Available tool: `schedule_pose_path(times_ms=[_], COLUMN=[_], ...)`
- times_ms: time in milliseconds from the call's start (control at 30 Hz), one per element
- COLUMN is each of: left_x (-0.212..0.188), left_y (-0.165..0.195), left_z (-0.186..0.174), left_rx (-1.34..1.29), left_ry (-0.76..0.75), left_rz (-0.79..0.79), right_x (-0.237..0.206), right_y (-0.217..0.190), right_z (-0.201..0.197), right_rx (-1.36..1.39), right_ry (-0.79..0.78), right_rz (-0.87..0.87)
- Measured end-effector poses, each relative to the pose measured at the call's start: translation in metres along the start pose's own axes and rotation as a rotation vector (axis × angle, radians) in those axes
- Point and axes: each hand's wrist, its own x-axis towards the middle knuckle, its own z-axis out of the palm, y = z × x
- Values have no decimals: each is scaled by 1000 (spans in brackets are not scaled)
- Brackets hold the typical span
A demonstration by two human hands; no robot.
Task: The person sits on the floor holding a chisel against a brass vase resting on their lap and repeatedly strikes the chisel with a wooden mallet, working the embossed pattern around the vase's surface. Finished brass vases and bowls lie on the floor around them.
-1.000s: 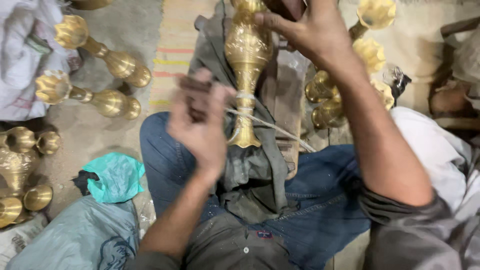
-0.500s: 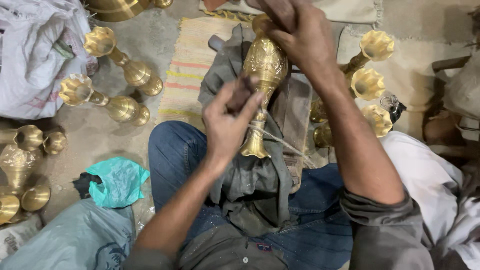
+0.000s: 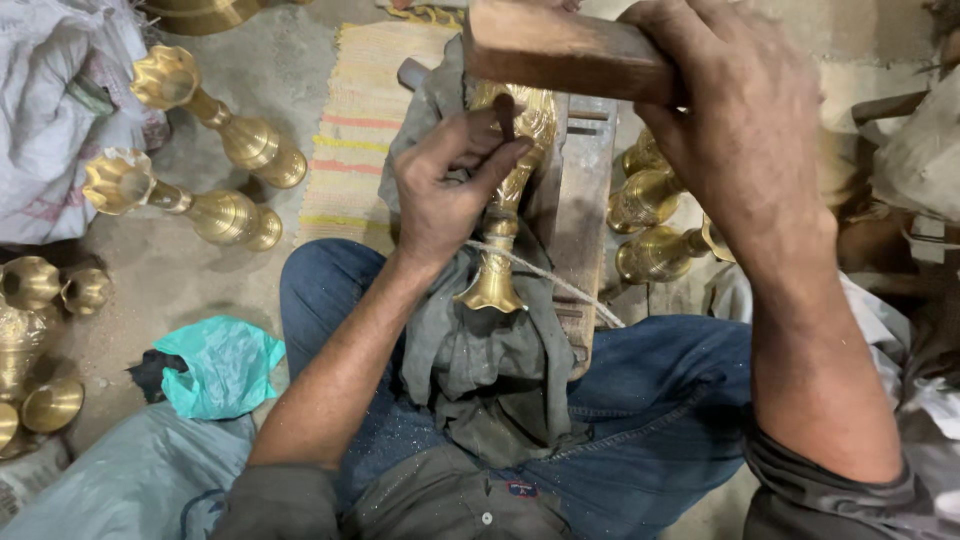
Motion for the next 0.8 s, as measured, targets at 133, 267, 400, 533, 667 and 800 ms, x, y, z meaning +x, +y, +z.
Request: schedule_pose_path(times_ms=[133, 267, 400, 533, 667, 800], left_x=[2, 1, -2, -2, -2, -2], left_y=[-1, 3, 8, 11, 11, 12], left_z=[2, 2, 1, 3, 3, 2], left_rx=[52, 26, 13, 30, 10, -5], left_ry=[-9, -39, -31, -28, -16, -34], left_rz=[22, -4, 5, 68, 43, 42], right_x=[-4, -13, -19, -18, -18, -15], right_y=[-3, 1, 8, 12, 6, 0], right_z=[-11, -13, -13, -13, -18, -21], right_rx=[-263, -366, -354, 146, -77, -75], right_ry=[32, 45, 115, 109, 31, 11], right_rz=[-48, -56, -113, 14, 18, 51])
